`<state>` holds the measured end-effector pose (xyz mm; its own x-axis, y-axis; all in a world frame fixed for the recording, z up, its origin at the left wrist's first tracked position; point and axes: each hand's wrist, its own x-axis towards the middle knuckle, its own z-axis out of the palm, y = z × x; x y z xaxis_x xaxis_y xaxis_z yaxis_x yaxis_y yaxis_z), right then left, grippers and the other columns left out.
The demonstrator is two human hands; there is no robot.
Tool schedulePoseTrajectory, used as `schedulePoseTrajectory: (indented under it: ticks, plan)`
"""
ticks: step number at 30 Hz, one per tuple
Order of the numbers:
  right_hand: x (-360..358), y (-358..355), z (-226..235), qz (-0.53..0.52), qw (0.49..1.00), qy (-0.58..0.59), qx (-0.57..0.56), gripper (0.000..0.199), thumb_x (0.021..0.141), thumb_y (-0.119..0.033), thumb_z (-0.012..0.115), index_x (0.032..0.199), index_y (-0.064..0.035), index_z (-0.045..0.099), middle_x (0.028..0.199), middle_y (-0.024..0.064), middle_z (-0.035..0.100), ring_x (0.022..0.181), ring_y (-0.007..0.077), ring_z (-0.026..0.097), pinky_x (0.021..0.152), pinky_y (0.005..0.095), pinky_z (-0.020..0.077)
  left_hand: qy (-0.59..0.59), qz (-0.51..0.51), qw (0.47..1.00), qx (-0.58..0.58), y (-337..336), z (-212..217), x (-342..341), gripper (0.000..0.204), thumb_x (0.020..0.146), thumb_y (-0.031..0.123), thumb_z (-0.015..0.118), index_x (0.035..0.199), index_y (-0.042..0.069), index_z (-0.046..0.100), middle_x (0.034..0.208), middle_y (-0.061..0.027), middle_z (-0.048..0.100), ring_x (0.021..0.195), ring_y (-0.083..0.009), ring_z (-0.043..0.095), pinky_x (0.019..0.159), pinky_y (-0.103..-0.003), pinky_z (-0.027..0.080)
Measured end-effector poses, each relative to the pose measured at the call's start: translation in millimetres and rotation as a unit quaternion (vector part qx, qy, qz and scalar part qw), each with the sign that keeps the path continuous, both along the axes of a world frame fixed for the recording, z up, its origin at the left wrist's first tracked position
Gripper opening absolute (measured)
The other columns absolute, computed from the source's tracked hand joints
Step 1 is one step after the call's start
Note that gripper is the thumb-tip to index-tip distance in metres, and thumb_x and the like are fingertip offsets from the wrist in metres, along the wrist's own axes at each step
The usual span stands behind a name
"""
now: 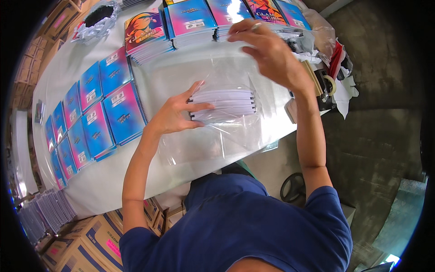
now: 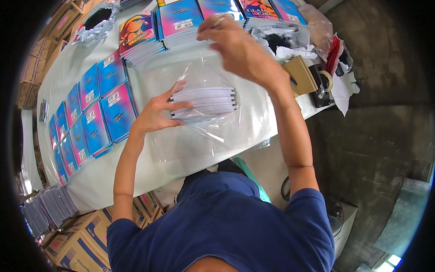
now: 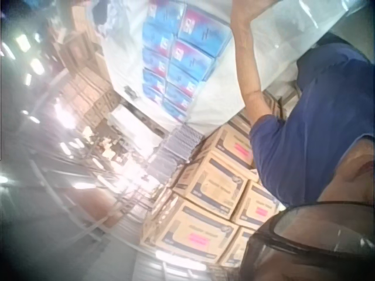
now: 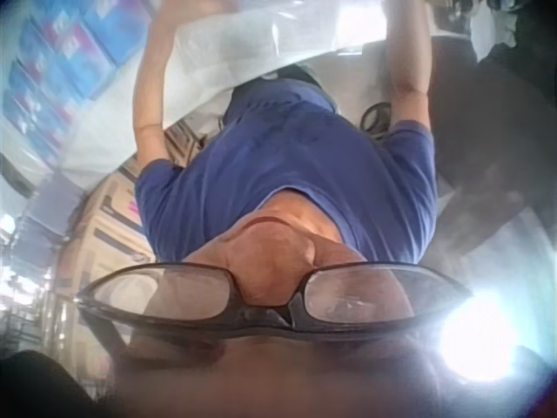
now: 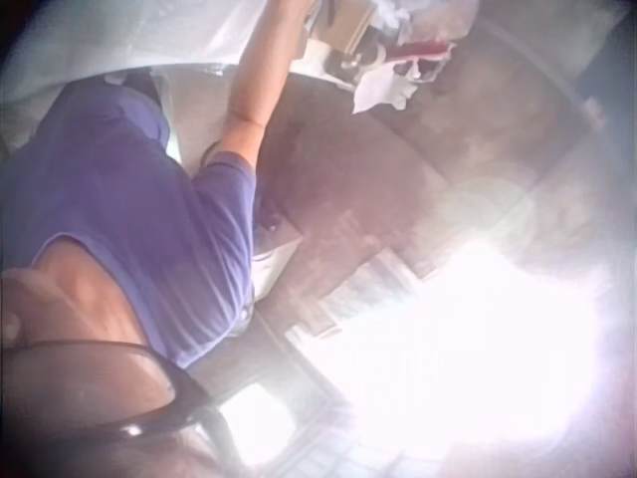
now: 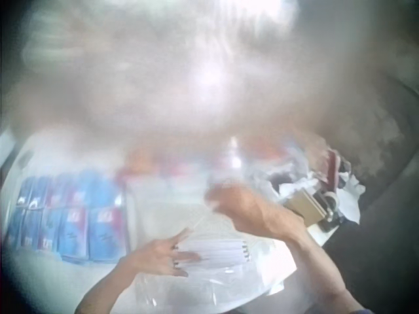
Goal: The person stacks several spiral notebooks, slides them into a plastic bag, and seals the opening with tape from a dispenser.
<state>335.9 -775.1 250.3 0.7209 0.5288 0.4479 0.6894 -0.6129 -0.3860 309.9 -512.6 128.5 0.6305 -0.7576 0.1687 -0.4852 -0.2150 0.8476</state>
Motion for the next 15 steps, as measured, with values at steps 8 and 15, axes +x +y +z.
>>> schedulePoseTrajectory:
  ticks: [8,15]
  plan:
    - [-75.2,-81.8,-55.9,0.077,0.948,0.271,0.152,0.053,0.054,-0.009,0.083,0.103,-0.0145,0.065,0.149,0.0111,0.031,0.137,0.0332,0.030,0.109,0.0494,0.0301,-0.021,0.105,0.990,-0.097,-17.3,-23.3,-19.3,0.064,0.053,0.007,0.085,0.112,0.022,0.070,0.151,-0.0136,0.029,0.132,-0.0349,0.040,0.106,-0.042,0.039]
    - [-95.2,-39.9,-140.9,0.016,0.914,0.247,0.322,0.063,0.058,-0.017,0.086,0.116,-0.0171,0.063,0.151,0.0112,0.025,0.137,0.0316,0.028,0.110,0.0493,0.0288,-0.006,0.110,0.985,-0.135,-16.3,-34.6,-20.1,0.065,0.052,0.007,0.086,0.113,0.020,0.069,0.154,-0.0155,0.022,0.135,-0.0391,0.034,0.108,-0.046,0.035]
